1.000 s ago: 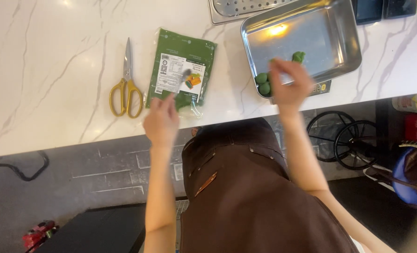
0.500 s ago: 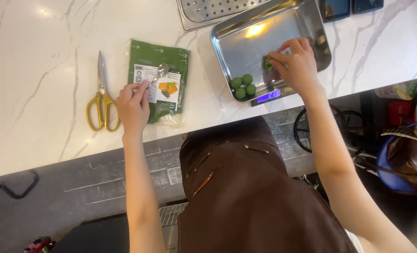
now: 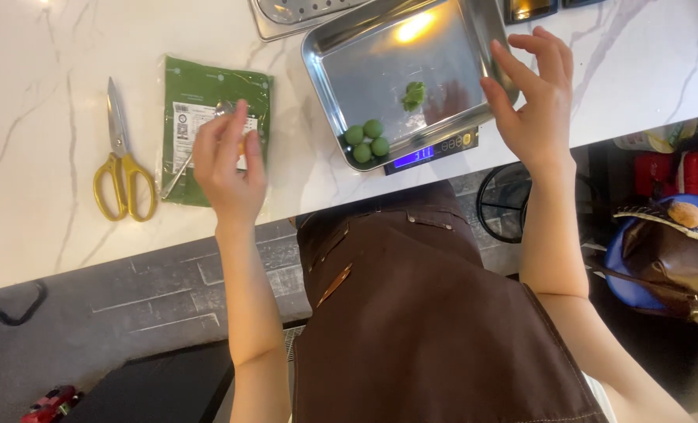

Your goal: The recorder is portioning green pastry filling balls from a packet and weighing them on a digital scale at a prep counter.

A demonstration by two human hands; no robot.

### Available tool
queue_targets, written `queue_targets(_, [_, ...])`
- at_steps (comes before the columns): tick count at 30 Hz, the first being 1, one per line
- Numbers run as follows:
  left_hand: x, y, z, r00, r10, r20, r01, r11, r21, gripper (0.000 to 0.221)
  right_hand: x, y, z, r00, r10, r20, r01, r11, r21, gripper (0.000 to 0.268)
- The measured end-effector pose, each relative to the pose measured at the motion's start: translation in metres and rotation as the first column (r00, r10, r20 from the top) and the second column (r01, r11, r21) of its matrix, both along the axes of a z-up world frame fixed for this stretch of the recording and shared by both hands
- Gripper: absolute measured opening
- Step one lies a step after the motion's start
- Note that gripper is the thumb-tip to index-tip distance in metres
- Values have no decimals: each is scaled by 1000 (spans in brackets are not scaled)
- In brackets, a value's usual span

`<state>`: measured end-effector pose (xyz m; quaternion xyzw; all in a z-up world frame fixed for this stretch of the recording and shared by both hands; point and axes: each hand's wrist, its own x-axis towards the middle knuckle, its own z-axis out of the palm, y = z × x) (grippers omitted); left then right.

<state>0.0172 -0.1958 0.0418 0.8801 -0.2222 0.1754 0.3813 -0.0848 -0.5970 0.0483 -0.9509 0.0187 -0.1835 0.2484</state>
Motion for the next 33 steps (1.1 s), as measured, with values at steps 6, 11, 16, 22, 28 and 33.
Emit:
queue_targets(6, [-5, -42, 23, 992, -110, 59, 109, 994, 11, 37, 2, -14, -5, 1000, 0, -5, 0, 999, 47, 35])
queue_targets(11, [-4, -65, 26, 987, -152, 47, 153, 988, -15, 34, 10, -19, -8, 999, 34, 4, -34, 998, 61, 34])
queue_targets(16, [-6, -90, 29, 981, -194, 18, 194, 981, -12, 33, 17, -17, -8, 999, 49, -16, -47, 996, 78, 32])
queue_targets(22, [-6, -123, 16, 974, -226, 4, 226, 974, 30, 28, 25, -14, -11, 996, 78, -50, -71, 989, 132, 30])
queue_targets(28, [-4, -157, -14, 971, -221, -91, 226, 973, 53, 9, 38, -8, -24, 983, 173, -60, -169, 983, 70, 26])
queue_targets(33, [0, -189, -40, 963, -198, -181, 229, 958, 170, 10, 56, 3, -41, 933, 326, -151, -321, 945, 53, 39])
